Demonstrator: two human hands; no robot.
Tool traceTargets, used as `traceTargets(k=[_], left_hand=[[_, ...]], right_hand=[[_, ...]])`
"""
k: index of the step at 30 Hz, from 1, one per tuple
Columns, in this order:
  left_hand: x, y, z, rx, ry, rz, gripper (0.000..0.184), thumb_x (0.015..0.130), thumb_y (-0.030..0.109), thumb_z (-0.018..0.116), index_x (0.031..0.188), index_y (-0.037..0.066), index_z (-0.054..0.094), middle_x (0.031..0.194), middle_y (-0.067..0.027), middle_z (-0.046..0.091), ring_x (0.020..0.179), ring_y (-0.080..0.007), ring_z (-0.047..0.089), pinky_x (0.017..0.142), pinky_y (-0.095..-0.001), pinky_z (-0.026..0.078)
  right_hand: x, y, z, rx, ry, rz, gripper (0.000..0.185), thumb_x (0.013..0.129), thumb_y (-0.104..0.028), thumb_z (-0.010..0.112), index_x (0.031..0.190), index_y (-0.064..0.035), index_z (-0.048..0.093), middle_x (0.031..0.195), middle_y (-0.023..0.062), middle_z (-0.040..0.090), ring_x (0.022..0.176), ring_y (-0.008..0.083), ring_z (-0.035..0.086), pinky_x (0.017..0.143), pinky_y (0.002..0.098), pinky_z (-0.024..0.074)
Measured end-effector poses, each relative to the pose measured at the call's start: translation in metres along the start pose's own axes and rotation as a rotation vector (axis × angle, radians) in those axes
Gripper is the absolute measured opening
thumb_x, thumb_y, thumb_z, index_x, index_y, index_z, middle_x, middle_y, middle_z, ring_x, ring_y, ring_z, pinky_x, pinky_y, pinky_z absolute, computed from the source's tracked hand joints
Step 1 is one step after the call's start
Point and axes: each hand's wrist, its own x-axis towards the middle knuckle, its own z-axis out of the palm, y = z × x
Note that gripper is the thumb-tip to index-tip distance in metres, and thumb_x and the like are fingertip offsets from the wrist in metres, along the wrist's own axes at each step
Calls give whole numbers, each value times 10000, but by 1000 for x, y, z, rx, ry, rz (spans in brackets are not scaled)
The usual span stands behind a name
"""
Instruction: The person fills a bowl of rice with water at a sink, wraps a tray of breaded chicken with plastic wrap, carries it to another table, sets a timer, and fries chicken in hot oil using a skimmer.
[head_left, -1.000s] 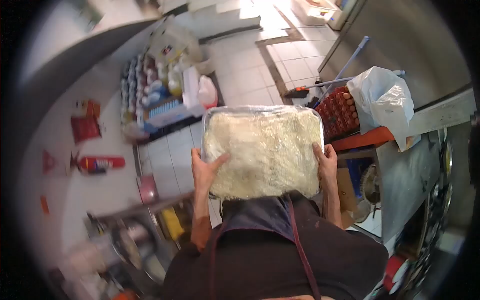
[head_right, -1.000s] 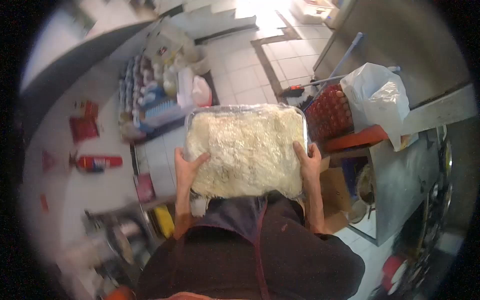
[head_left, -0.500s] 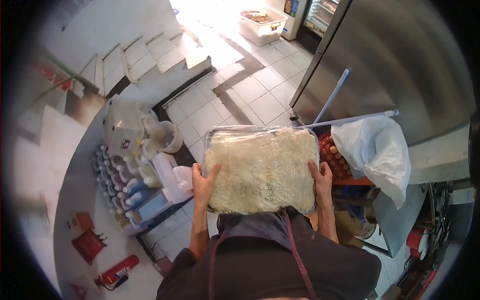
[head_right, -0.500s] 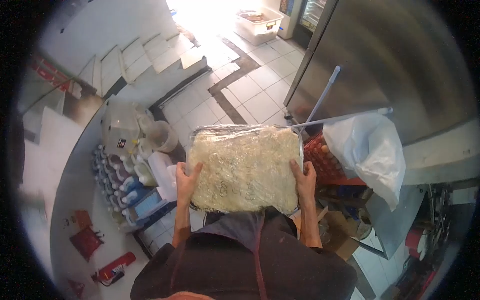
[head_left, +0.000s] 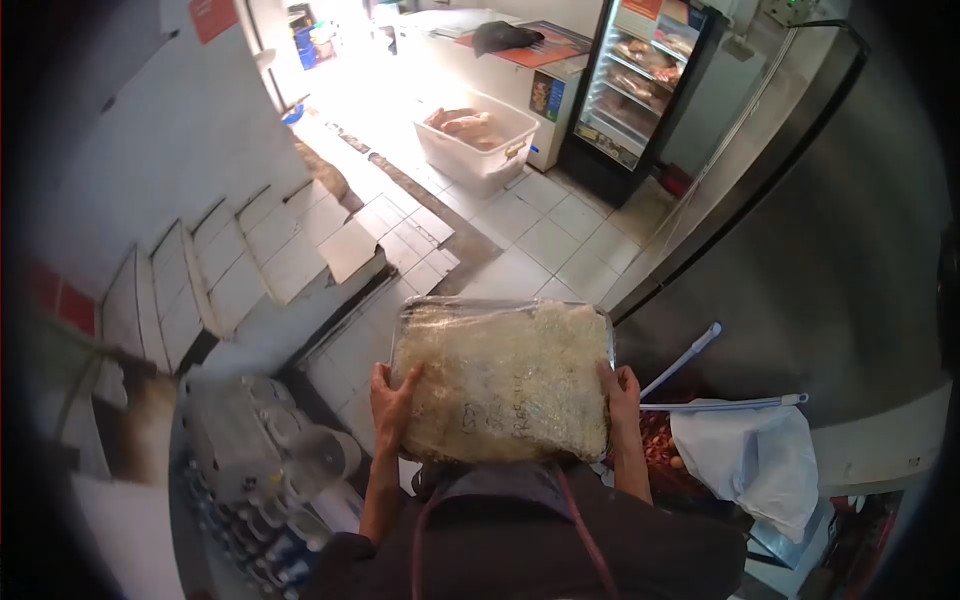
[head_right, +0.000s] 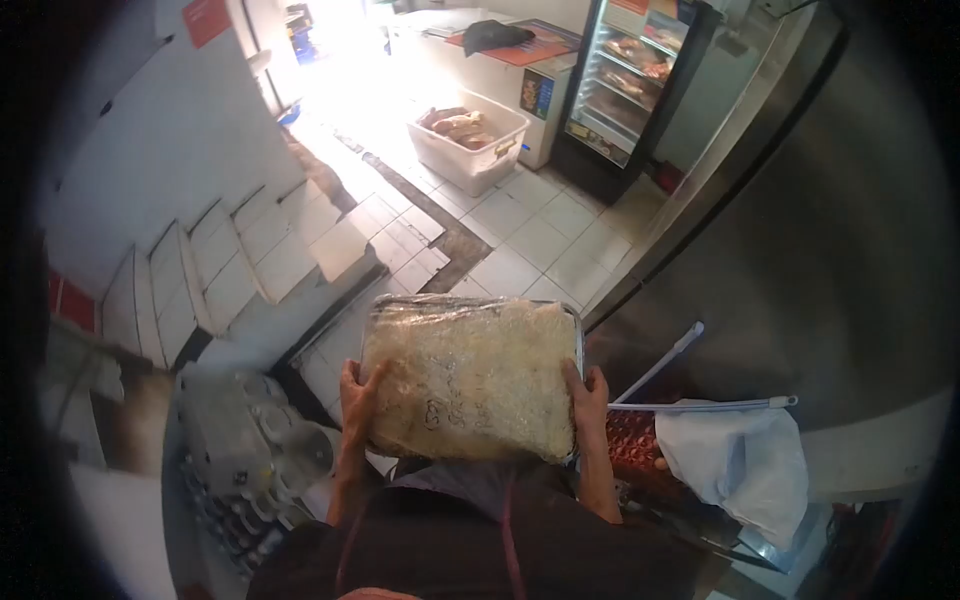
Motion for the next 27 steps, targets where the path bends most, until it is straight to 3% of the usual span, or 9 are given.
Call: traceTargets(k=[4,5,6,12,16,19,25,26,27], left_hand=[[-72,31,-7,-35,-30,44,468,837,402,741,821,21,471,756,-26,477,696,-133,443,632,-304,408],[27,-28,7,-57,-24,-14,467,845,407,730,801,30,459,745,-9,438,688,-121,409,620,-297,384],[41,-65,14,-104,-37,-22,468,854,413,719,781,39,447,734,8,399,681,-110,376,608,-290,360],[42,-51,13,-42,-81,17,475,863,414,708,756,45,430,730,9,396,680,-108,367,607,-290,352],[67,-23,23,-29,-76,70,475,874,423,689,748,44,432,720,12,390,673,-105,361,599,-293,345],[64,-50,15,-101,-25,46,461,882,420,675,750,39,451,718,9,398,678,-102,362,598,-292,343],[84,19,-8,-318,47,-13,441,891,401,652,727,45,451,701,20,394,676,-98,355,601,-298,325],[184,13,67,-281,26,-25,441,891,401,652,727,45,451,701,20,394,676,-98,355,601,-298,325],[223,-24,88,-297,0,-25,436,892,402,647,734,45,453,709,19,399,682,-99,358,610,-294,329]], right_hand=[[-87,-11,-69,129,81,-24,401,884,-407,707,860,-41,544,830,16,535,761,96,485,668,265,413],[-7,5,9,63,63,1,401,884,-407,707,860,-41,544,830,16,535,761,96,485,668,265,413],[4,20,22,47,75,-48,406,882,-412,709,840,-47,538,824,15,529,753,95,478,665,263,409],[6,48,13,63,128,-125,494,866,-480,703,726,-71,464,704,-20,430,666,91,411,621,269,377],[32,18,19,-58,116,-186,517,878,-512,677,729,-64,464,703,-11,416,647,94,402,594,281,373],[39,2,33,-14,111,-260,508,901,-510,647,738,-57,485,698,-10,418,654,95,403,599,282,359],[47,-77,65,-104,64,-307,502,926,-499,612,738,-51,487,698,-8,428,686,97,408,633,280,352],[166,-76,84,-89,80,-268,502,926,-499,612,738,-51,487,698,-8,428,686,97,408,633,280,352],[205,-53,97,-99,90,-307,500,927,-497,611,736,-51,488,699,-6,436,683,99,408,632,279,353]])
